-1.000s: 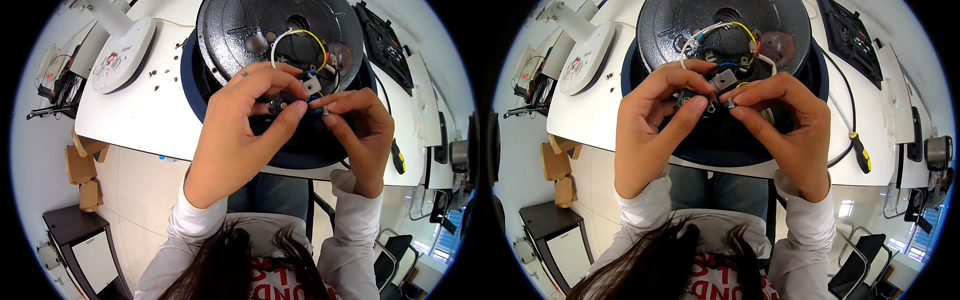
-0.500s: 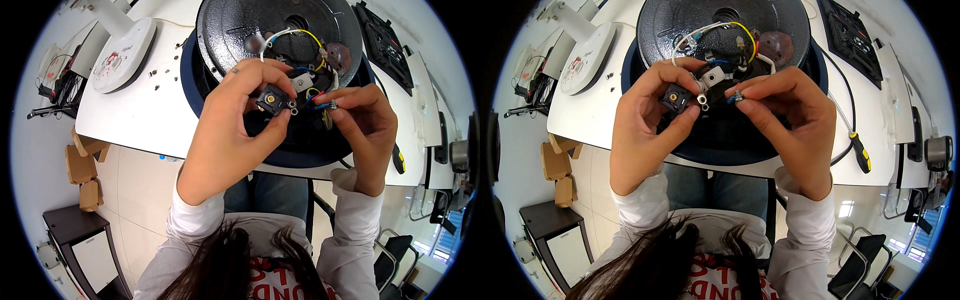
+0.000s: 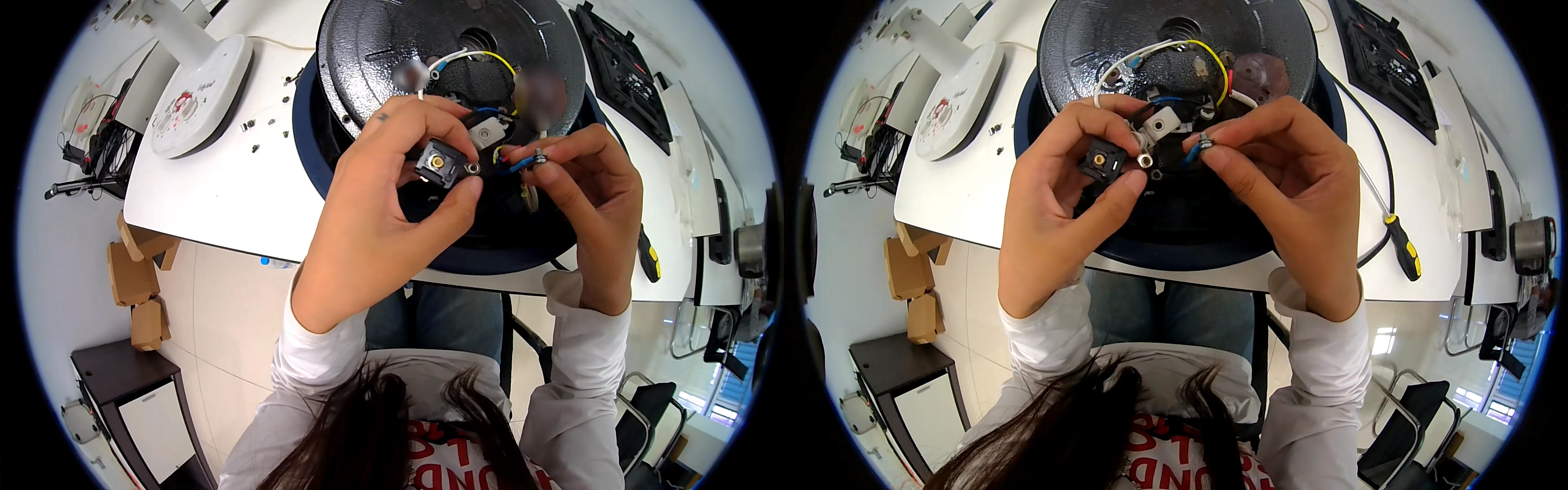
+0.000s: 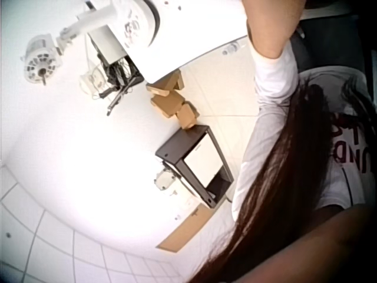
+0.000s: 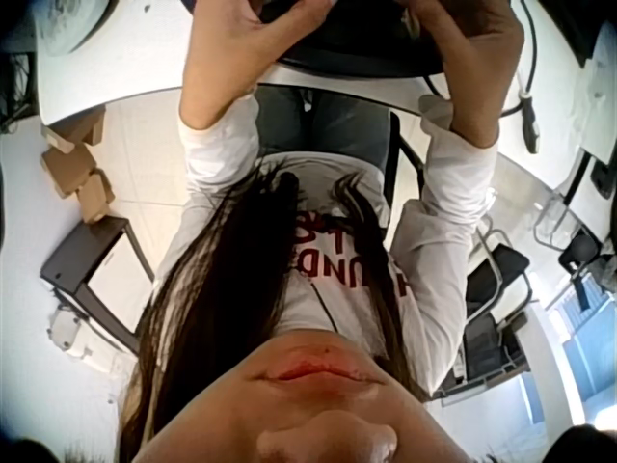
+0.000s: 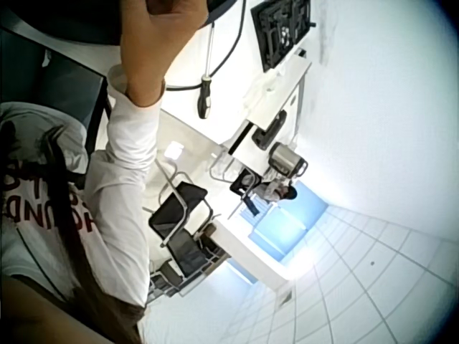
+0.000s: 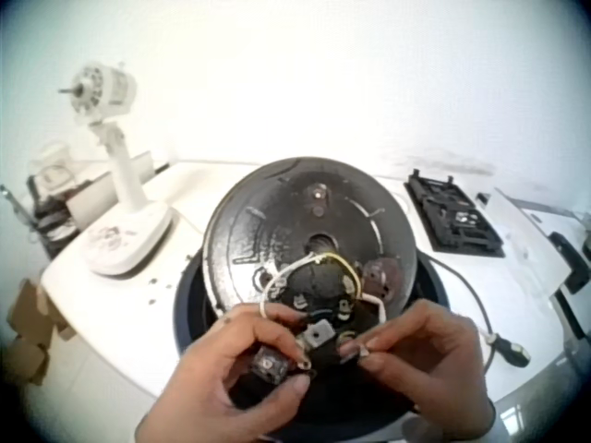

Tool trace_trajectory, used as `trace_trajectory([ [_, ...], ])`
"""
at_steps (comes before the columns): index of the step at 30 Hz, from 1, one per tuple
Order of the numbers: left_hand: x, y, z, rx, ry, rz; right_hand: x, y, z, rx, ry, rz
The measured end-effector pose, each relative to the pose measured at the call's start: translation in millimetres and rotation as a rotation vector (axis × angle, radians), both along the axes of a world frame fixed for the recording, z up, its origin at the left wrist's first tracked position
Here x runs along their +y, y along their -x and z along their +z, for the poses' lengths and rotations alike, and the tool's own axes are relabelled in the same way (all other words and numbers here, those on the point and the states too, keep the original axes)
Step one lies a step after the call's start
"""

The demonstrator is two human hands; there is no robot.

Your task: The person works on the internal wiring of a ceiling fan motor, using a screwdriver to tighten terminal screws and connecting multiple colored wires. They repeatedly adjust and secure the connections throughout the clip.

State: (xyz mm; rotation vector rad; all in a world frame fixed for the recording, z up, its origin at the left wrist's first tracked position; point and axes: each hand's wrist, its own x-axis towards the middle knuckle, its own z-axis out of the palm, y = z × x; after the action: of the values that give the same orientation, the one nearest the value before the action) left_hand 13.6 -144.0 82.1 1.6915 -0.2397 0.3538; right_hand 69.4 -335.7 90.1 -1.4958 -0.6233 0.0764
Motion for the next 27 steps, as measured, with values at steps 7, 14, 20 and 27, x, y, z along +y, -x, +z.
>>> trace_trajectory([
  [7,5,-3,-2,0.013,0.033,-0.039,3,-4,0,0.026,-0.051,0.018],
  [14,0,-4,-3,0.004,-0.155,0.003,-1,-7,2,0.088,-0.110,0.012],
  [20,5,-8,0,-0.045,-0.284,-0.060,0,-7,-1,0.050,-0.110,0.014],
  [27,6,-19,-1,-0.070,-0.137,-0.013,1,-2,-2,0.004,-0.066,0.042],
])
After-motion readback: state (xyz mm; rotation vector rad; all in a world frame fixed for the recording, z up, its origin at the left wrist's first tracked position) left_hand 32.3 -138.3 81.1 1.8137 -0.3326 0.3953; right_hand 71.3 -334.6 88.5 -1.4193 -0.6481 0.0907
